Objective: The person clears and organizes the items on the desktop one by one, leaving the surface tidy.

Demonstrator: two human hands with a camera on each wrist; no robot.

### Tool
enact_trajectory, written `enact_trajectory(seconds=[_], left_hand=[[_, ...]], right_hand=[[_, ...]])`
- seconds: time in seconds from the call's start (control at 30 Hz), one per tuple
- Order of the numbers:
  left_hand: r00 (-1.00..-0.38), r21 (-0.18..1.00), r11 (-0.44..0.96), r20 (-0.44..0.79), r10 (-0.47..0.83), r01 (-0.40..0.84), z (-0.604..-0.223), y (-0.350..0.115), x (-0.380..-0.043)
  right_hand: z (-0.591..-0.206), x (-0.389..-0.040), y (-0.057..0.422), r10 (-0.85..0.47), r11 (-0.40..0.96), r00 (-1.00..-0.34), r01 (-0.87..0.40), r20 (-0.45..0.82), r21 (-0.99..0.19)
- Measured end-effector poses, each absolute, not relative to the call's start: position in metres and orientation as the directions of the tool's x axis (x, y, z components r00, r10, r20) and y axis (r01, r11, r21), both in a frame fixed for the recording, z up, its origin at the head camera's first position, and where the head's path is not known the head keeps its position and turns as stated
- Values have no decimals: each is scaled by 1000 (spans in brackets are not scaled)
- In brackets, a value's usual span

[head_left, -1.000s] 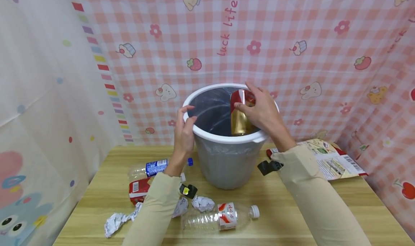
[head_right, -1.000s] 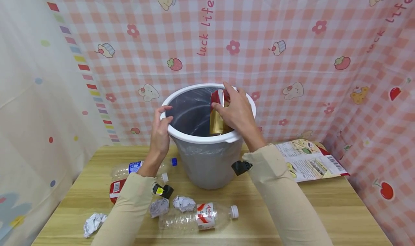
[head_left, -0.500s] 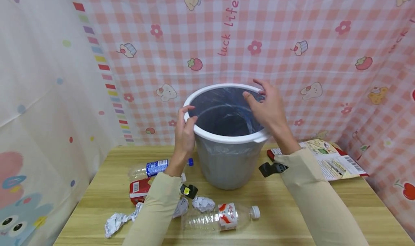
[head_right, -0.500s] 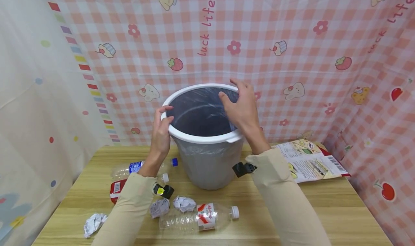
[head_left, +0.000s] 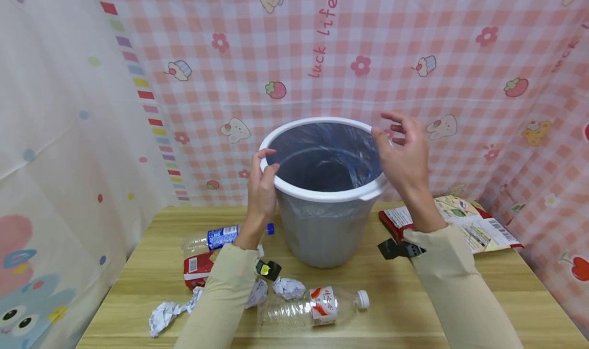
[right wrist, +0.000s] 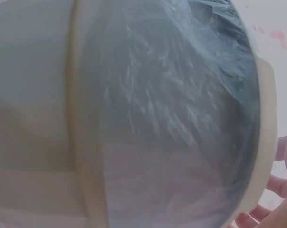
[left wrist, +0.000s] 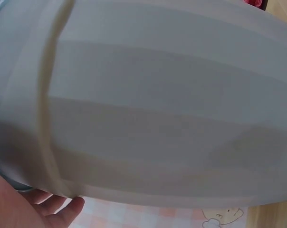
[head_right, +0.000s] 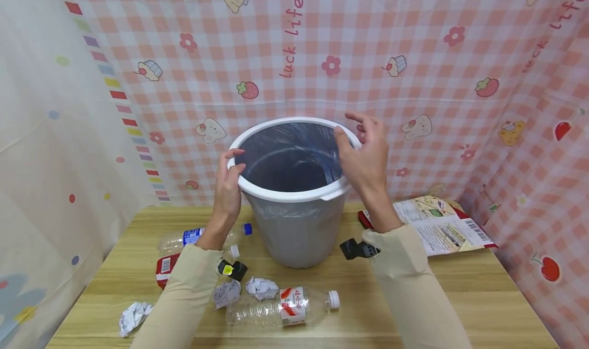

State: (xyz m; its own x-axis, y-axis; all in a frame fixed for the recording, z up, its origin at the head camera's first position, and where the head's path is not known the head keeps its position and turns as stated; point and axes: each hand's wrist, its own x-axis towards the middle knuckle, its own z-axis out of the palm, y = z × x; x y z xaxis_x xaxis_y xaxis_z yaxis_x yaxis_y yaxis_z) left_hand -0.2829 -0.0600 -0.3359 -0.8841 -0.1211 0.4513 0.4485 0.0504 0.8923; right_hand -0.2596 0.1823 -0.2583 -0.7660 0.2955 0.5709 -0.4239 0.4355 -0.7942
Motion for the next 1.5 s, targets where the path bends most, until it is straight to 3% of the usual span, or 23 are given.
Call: enact_trajectory(seconds=[0.57,0.87,1.5], left_hand=[[-884,893,63,450,-128,446,-336,-60,-285],[-878,888,52,459,-133,456,-336,-60,-284],[-876,886,52,464,-130,461,-337,-59,-285]], right_hand=[[-285,-250,221,378,436,-781,-324,498,-839],[-314,-248,252,444,402,-820,-180,363,-898],[-363,-235,303,626,304,-757,17,187,-952]])
